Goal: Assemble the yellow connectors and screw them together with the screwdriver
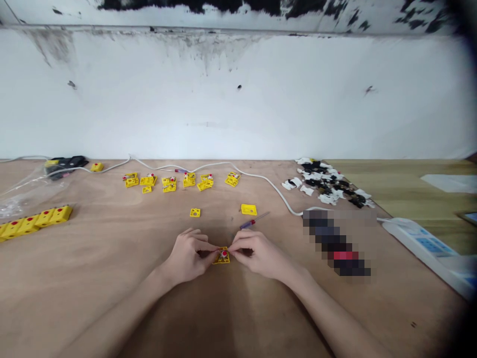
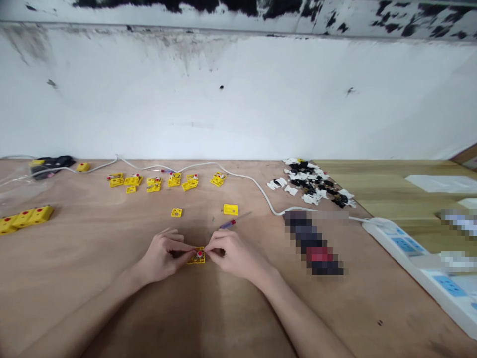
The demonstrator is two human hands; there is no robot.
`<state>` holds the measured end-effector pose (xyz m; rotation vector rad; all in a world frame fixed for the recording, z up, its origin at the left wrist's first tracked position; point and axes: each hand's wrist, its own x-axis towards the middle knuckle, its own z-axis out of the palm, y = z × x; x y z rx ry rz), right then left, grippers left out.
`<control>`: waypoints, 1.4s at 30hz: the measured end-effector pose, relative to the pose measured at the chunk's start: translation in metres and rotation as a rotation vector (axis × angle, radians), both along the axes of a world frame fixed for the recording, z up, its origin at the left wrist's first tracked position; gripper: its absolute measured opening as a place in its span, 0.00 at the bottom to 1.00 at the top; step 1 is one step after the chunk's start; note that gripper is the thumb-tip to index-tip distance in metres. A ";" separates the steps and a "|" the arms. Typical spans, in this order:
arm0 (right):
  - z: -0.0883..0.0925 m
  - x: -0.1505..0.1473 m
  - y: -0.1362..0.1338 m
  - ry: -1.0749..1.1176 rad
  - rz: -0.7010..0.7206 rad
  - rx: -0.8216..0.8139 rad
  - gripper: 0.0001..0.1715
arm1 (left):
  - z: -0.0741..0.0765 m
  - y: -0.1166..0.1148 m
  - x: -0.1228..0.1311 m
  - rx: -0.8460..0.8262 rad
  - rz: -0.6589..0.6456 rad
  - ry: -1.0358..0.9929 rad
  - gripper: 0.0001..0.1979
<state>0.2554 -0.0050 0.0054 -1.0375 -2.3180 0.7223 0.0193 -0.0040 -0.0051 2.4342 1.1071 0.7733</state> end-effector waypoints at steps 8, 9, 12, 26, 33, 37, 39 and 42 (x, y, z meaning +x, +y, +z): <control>0.010 -0.002 -0.001 -0.075 0.045 0.001 0.13 | 0.003 -0.001 0.001 0.028 -0.001 0.053 0.09; 0.011 -0.002 -0.002 -0.091 0.048 0.004 0.13 | 0.003 -0.001 0.002 0.028 0.002 0.060 0.09; 0.013 -0.003 -0.003 -0.132 0.049 0.011 0.13 | 0.005 -0.001 0.002 0.018 0.022 0.081 0.09; 0.011 -0.002 -0.003 -0.152 0.015 0.022 0.08 | 0.001 -0.002 0.000 -0.007 0.048 0.088 0.08; 0.016 0.000 -0.007 -0.164 0.024 0.063 0.10 | 0.000 -0.003 0.000 -0.015 0.049 0.089 0.08; 0.014 0.001 -0.006 -0.157 0.045 0.057 0.11 | 0.002 -0.003 0.001 -0.018 0.046 0.081 0.08; 0.013 0.002 -0.005 -0.146 0.052 0.050 0.12 | 0.004 -0.003 0.001 -0.017 0.047 0.081 0.08; 0.012 0.002 -0.003 -0.133 0.050 0.056 0.12 | 0.005 -0.003 0.002 -0.010 0.044 0.087 0.09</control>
